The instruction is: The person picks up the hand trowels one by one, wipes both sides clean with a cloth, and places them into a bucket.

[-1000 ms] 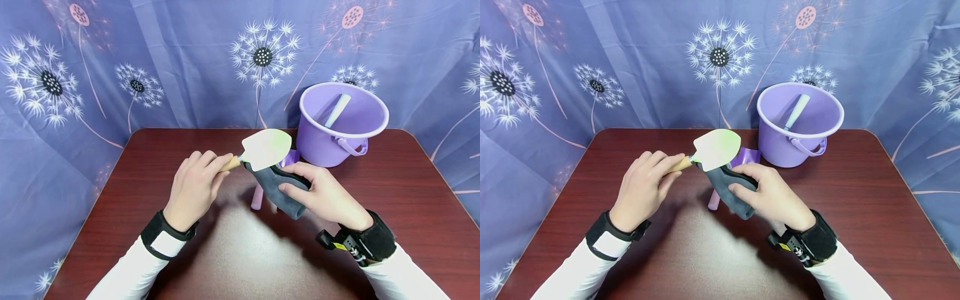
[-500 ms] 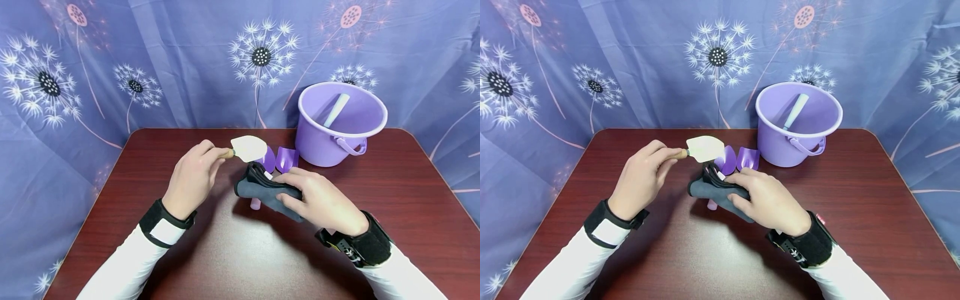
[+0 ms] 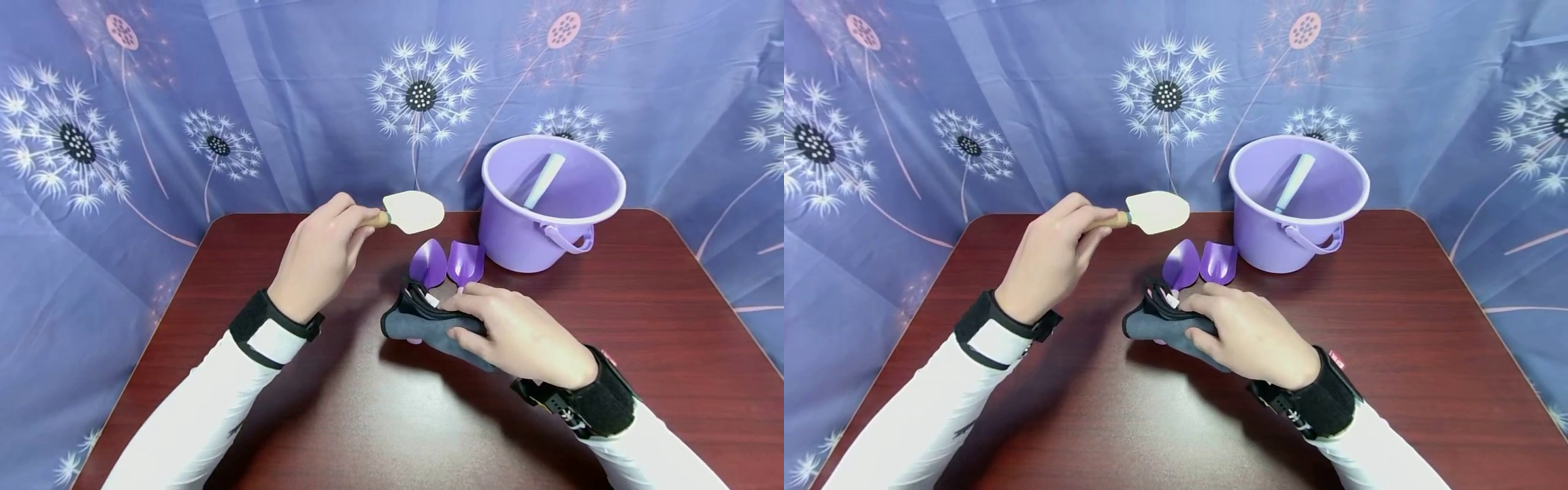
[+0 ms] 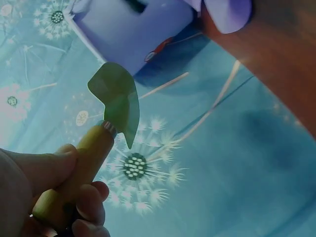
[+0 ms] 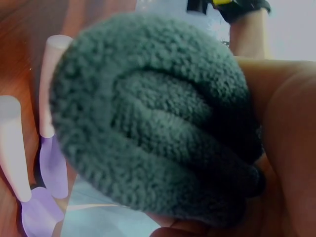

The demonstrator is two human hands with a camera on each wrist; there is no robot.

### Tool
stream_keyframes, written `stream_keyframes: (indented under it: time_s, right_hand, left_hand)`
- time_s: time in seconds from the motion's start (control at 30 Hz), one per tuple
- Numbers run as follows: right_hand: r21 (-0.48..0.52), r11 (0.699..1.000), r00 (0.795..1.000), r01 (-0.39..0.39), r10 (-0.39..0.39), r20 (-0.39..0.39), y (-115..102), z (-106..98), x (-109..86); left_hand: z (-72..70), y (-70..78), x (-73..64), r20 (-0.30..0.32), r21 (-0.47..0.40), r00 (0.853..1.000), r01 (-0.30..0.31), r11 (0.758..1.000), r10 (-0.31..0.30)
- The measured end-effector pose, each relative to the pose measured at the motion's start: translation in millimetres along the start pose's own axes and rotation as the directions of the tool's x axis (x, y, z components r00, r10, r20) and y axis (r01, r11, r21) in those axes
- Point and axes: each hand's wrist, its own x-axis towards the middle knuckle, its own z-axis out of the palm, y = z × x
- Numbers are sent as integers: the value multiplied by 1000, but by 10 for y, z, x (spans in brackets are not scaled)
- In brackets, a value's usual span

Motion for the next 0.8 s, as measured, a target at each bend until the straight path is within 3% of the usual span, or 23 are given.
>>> stream_keyframes:
  time_s: [0.27,0.5,0.63,0.8]
  right_hand:
    - [-18,999,999,49,-49,2,6,23,-14]
    - [-27,999,999,34,-33,24,-13,4,-23]
    - [-32,999,999,31,-30,30,-24,-3,-27]
    - [-26,999,999,44,-44,21,-28,1,-27]
  left_hand:
    - [1,92,472,45,-21,995,-83,996,84]
    - [86,179,924,183,-43,981,-52,998,59]
    - [217,224,1206,281,-10,960,-12,1000,15]
    - [484,270,1509,404,39,914,28,999,-41]
